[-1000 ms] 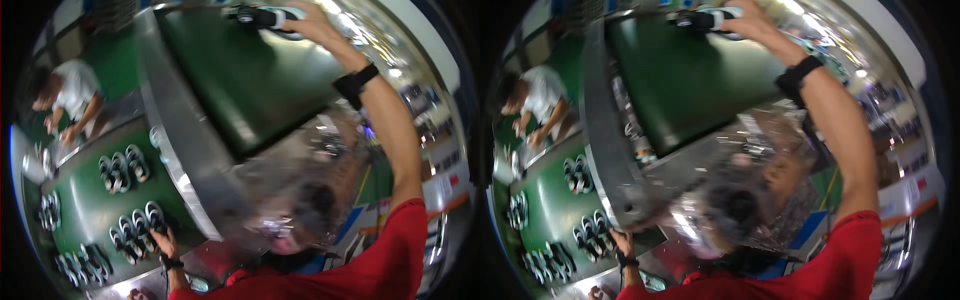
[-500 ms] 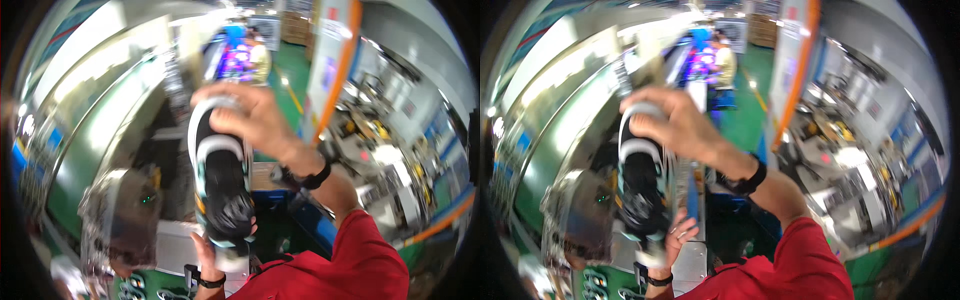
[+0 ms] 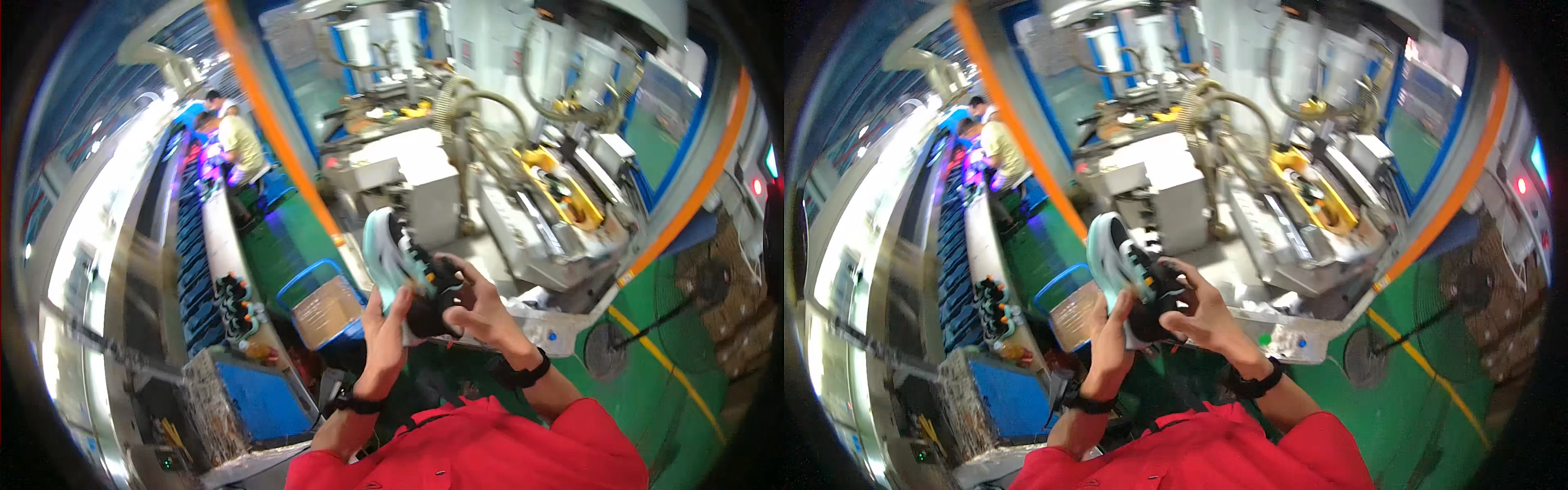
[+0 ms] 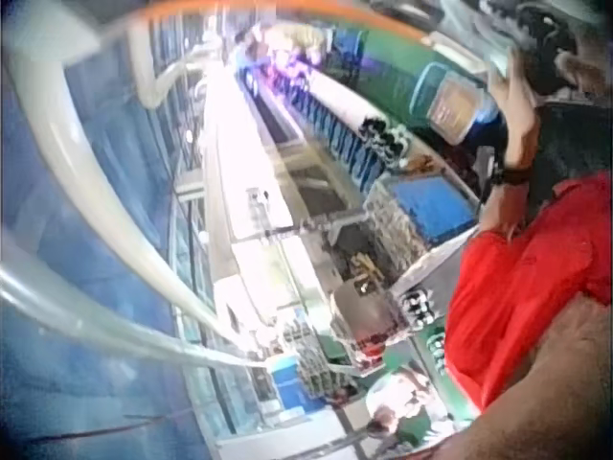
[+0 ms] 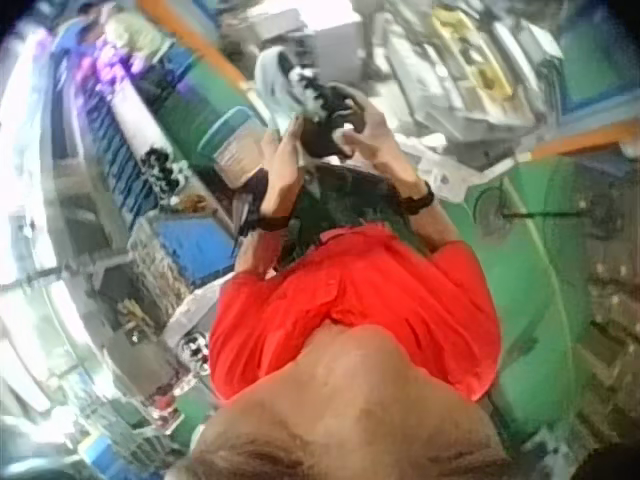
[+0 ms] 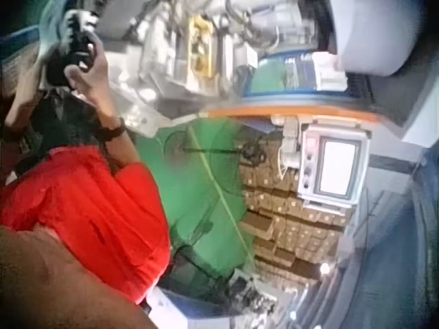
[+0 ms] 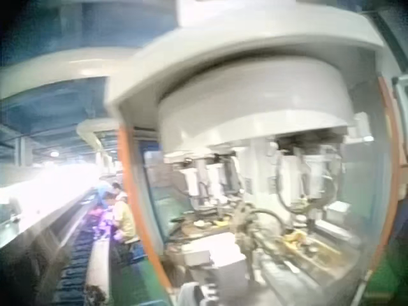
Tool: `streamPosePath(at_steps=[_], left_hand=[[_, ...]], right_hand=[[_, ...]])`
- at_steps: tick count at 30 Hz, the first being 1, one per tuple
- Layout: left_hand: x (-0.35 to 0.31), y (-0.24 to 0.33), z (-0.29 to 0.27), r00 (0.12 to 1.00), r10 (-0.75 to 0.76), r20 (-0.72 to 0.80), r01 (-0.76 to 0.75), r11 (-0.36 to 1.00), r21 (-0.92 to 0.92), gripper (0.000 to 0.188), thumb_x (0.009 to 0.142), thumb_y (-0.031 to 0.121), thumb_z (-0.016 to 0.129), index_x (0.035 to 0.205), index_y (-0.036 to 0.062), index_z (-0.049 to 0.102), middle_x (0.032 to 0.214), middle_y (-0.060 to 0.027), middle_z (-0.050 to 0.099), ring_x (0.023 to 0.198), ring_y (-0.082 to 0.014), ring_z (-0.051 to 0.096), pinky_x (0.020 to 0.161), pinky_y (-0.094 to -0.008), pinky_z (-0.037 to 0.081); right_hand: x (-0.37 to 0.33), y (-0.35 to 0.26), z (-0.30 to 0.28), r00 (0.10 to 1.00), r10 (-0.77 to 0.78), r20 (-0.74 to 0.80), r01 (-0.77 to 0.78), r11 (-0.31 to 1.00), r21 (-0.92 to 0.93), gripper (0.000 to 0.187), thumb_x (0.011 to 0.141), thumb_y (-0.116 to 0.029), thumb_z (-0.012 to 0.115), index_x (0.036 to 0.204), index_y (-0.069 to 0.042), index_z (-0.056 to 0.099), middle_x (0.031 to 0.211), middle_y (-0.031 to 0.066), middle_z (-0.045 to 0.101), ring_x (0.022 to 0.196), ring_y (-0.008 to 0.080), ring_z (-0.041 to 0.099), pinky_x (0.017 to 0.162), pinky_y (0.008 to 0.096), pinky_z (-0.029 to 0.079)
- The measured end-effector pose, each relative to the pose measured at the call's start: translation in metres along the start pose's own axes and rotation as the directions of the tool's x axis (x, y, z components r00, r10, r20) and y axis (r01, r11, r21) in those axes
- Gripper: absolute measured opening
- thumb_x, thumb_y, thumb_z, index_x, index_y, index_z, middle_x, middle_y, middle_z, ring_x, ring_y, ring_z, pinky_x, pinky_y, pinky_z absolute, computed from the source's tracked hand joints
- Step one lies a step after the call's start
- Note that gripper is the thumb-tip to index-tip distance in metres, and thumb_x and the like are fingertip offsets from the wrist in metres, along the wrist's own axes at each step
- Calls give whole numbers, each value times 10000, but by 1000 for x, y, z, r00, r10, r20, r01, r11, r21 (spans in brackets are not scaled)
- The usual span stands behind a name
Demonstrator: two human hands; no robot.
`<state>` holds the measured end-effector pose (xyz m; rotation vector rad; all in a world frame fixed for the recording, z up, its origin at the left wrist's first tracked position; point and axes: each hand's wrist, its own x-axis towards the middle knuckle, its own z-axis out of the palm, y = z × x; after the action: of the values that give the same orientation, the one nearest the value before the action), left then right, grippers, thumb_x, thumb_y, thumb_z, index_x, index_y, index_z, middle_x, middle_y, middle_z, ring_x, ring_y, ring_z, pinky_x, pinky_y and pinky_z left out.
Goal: Picking up a shoe, placing it in a pressing machine for sole/heel attachment, and then placing it on a conveyor belt.
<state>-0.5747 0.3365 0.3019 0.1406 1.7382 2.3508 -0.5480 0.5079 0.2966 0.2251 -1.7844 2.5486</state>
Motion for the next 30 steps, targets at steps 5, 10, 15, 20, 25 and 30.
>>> streamPosePath(at_steps=[5,10,15,20,25,30], left_hand=[[81,-48,110,934,-14,358,-111,939,326,618,983,318,534,1441,-45,333,1315,-191,537,1197,-216,508,1023,-313,376],[202,-140,183,941,-186,284,59,914,402,629,954,357,568,1376,-74,393,1211,-142,589,1122,-201,554,951,-335,453],[320,-214,226,984,-1,179,-130,683,719,657,749,290,726,1215,-100,475,1116,-288,621,1063,-370,617,907,-418,479],[382,-267,243,994,77,81,-109,488,866,841,747,136,689,1375,-151,208,1325,-374,431,1235,-496,432,1073,-436,355],[395,-233,199,997,76,26,-70,659,749,501,721,36,615,1174,-131,481,1141,-355,571,1077,-439,579,951,-458,450],[322,-157,124,838,-493,232,521,850,-76,180,824,32,693,979,-43,641,929,-111,676,813,-220,671,688,-359,556]], right_hand=[[-10,9,-129,765,-156,-625,25,977,-213,583,657,-83,738,1213,-20,576,1026,48,608,897,116,565,803,264,481],[-33,-26,-206,564,-261,-784,18,953,-304,592,654,-84,741,1212,6,564,1057,62,618,915,132,594,836,260,478],[-48,-57,-218,390,-312,-866,-111,918,-381,512,712,-14,657,1212,12,554,1037,53,616,896,126,589,818,249,475],[-55,-64,-217,241,-378,-894,-254,864,-434,508,711,1,646,1211,15,554,1010,66,613,876,134,585,802,266,484],[-28,-65,-256,315,-448,-837,-395,740,-545,523,712,-65,679,1206,45,545,1027,68,607,860,127,576,788,257,484],[122,-101,-304,540,-210,-815,-633,537,-558,468,622,-234,758,958,76,653,807,150,673,719,189,637,674,309,506]])
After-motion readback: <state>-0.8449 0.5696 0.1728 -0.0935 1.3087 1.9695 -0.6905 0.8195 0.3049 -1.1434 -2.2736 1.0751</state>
